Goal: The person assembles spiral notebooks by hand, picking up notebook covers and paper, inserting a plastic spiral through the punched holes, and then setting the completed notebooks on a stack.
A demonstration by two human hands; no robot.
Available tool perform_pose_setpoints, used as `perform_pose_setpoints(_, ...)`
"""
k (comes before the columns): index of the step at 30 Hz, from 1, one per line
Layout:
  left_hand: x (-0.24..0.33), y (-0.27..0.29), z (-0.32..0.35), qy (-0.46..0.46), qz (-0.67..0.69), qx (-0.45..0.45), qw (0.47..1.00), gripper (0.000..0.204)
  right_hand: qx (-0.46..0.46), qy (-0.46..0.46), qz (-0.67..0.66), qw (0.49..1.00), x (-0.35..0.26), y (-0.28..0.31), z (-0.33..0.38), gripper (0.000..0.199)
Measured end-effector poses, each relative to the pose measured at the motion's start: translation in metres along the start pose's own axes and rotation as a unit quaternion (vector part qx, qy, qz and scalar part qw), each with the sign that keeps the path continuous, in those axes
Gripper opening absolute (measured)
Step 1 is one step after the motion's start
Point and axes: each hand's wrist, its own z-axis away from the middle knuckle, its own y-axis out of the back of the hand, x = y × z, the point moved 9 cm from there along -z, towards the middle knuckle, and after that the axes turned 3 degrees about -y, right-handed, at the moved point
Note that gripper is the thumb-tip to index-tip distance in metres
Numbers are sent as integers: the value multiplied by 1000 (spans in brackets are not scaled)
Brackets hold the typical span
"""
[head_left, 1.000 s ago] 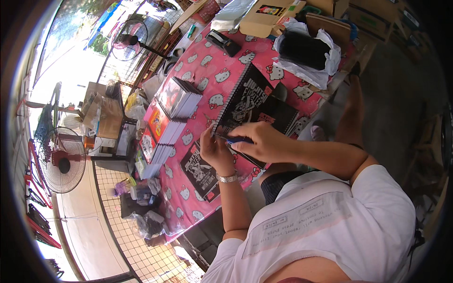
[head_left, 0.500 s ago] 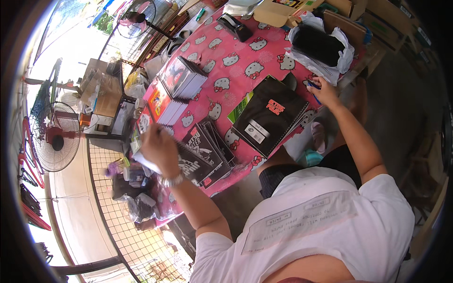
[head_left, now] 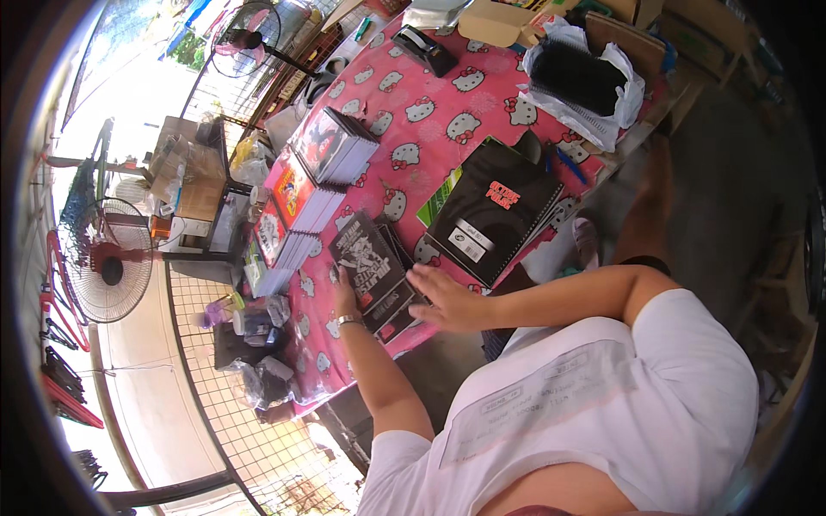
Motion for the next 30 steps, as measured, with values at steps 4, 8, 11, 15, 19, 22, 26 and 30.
perform_pose_setpoints(4,11,-29,7,-56,-119,-4,991,60,120,-299,-155,934,106,-22,-34,77)
perform_pose_setpoints(8,2,-26,16,-7,-38,3,999,64,22,-303,-155,940,128,-52,-35,62)
perform_pose_setpoints(11,-19,-11,21,79,116,-71,987,48,69,-293,-213,930,107,-60,-23,68)
perform_pose_setpoints(15,-10,-38,42,46,84,-91,991,40,137,-388,-197,890,122,-47,-17,82)
perform_pose_setpoints(19,4,-61,75,33,58,-74,995,47,70,-435,-314,841,140,-50,-10,80)
perform_pose_setpoints(22,-26,-50,110,83,87,-109,987,53,-24,-478,-445,757,122,-59,19,74)
perform_pose_setpoints(26,-79,-35,169,101,186,-115,971,59,-139,-488,-231,830,99,-54,58,95)
perform_pose_setpoints(30,-96,-28,199,16,229,-57,972,63,-160,-440,-69,881,118,-78,60,109)
